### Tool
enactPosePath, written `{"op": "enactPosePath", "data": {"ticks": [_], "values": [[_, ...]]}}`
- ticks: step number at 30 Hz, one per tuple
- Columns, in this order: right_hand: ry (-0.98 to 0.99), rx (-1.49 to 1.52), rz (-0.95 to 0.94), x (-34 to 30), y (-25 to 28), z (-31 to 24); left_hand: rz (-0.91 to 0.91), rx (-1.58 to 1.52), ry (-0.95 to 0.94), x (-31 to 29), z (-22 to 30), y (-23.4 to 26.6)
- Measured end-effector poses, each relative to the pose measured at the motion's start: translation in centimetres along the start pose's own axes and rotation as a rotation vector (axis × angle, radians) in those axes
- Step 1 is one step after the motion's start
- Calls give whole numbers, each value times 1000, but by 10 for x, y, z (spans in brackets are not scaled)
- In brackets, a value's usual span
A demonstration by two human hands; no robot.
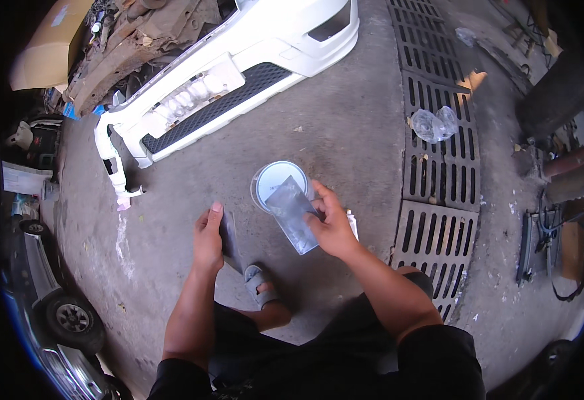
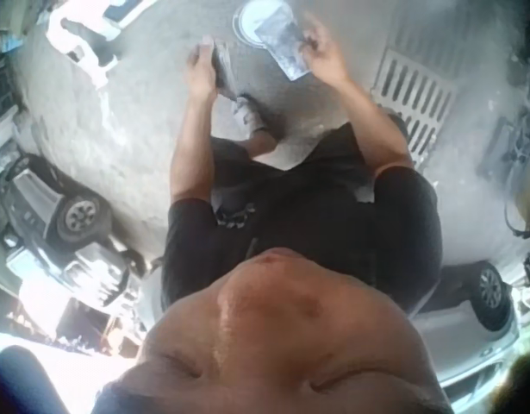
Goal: The person sands a taped-off section on the rear quarter panel of a white car using a sanding block. They then walk to a workbench, open a container of filler, and apply the filler to the sanding block.
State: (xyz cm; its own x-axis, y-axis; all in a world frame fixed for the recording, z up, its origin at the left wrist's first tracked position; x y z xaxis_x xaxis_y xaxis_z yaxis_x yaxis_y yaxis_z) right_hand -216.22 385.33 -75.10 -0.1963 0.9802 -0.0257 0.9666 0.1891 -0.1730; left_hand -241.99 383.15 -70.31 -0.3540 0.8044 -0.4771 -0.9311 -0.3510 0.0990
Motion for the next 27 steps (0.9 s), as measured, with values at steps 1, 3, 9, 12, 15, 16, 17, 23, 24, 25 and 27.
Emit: {"op": "enactPosePath", "data": {"ticks": [1,3,9,12,15,16,17,23,24,25,27], "values": [[-10,5,-5,1,-2,1,9,-7,10,-3,1,-3],[-11,-3,-18,2,-3,4,5,38,51,-7,3,1],[-21,0,-70,4,-13,7,-43,225,34,2,-11,14],[-33,0,-96,4,-20,7,-141,214,-7,-1,-18,0],[-41,63,-118,1,-30,8,-275,47,147,-18,-22,-23],[-54,95,-136,0,-36,11,-319,-30,236,-24,-25,-33],[-67,126,-153,-1,-44,15,-337,-30,258,-24,-30,-39],[-275,141,-248,5,-52,39,-157,44,106,-13,-35,-2],[-300,49,-151,18,-31,49,-144,64,83,-12,-30,3],[-322,-44,-52,31,-8,65,-133,83,58,-12,-24,7],[-339,-223,94,48,30,96,-79,116,-4,-12,-11,15]]}}
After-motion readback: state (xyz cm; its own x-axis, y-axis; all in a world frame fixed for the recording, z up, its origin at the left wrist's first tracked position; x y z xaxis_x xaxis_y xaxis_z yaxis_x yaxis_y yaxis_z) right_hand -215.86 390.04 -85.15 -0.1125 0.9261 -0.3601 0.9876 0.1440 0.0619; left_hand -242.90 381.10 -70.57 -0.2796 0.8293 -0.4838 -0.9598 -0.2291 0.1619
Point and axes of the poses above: each hand's wrist, its own x-axis towards the middle knuckle, its own y-axis out of the back of the hand, z = x × y, the point moved 10 cm from there along x, towards the middle knuckle, and after that the axes turned 5 degrees about y, right-handed, at the moved point
